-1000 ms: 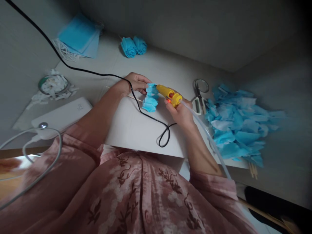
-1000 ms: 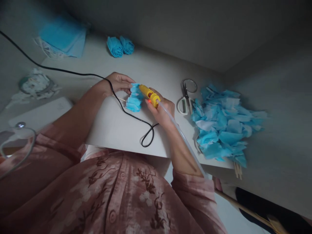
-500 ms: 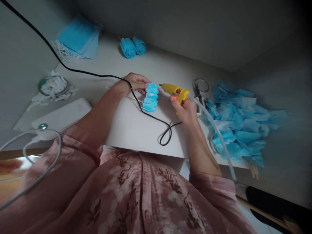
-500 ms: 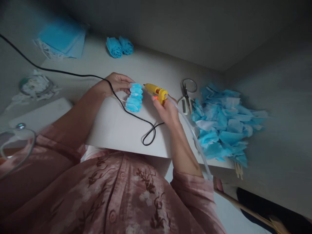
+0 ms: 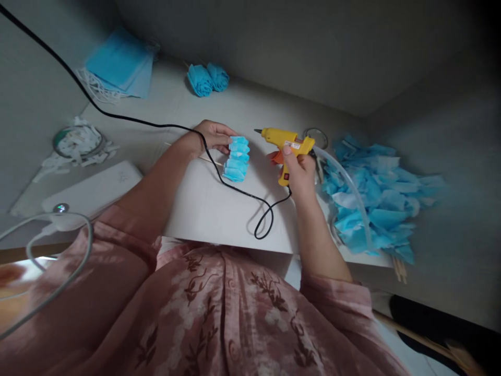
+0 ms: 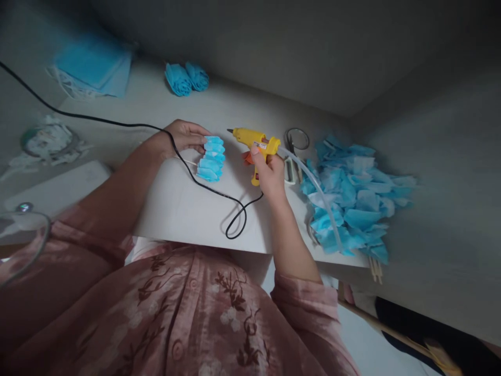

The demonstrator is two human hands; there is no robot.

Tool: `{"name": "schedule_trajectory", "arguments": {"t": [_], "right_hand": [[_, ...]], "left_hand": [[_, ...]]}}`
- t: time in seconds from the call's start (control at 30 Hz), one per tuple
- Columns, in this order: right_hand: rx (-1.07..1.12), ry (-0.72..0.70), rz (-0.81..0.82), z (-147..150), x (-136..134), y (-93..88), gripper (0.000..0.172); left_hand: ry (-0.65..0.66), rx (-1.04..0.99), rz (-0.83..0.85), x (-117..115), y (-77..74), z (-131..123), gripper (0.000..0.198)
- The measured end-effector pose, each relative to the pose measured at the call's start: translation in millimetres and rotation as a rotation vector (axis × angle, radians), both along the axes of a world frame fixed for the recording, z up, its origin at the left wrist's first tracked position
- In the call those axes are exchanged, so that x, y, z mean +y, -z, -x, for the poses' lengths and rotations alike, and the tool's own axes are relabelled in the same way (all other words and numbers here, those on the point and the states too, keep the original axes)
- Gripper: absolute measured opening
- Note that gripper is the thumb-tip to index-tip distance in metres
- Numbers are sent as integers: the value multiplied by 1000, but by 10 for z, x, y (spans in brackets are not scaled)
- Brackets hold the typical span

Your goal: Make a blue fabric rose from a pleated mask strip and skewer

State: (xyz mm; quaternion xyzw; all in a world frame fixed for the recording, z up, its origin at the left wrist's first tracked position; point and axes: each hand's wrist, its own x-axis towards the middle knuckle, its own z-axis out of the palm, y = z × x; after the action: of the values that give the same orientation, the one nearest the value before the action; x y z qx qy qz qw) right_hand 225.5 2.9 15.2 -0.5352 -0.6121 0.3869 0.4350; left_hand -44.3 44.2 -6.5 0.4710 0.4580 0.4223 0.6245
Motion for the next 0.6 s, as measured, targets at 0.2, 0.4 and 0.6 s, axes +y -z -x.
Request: {"name": "schedule_trajectory", "arguments": {"t": [0.2,0.4,0.6], "right_hand": [[-100,-25,-42,-25,45,62,65],[-256,-27,-186,-43,25,29,61],[-307,25,-193,-25,1,65,57]], "left_hand": [[2,69,-36,25,59,23,28],[4,73,-25,12,45,24,29],[2,78,-36,15,36,15,31]]}}
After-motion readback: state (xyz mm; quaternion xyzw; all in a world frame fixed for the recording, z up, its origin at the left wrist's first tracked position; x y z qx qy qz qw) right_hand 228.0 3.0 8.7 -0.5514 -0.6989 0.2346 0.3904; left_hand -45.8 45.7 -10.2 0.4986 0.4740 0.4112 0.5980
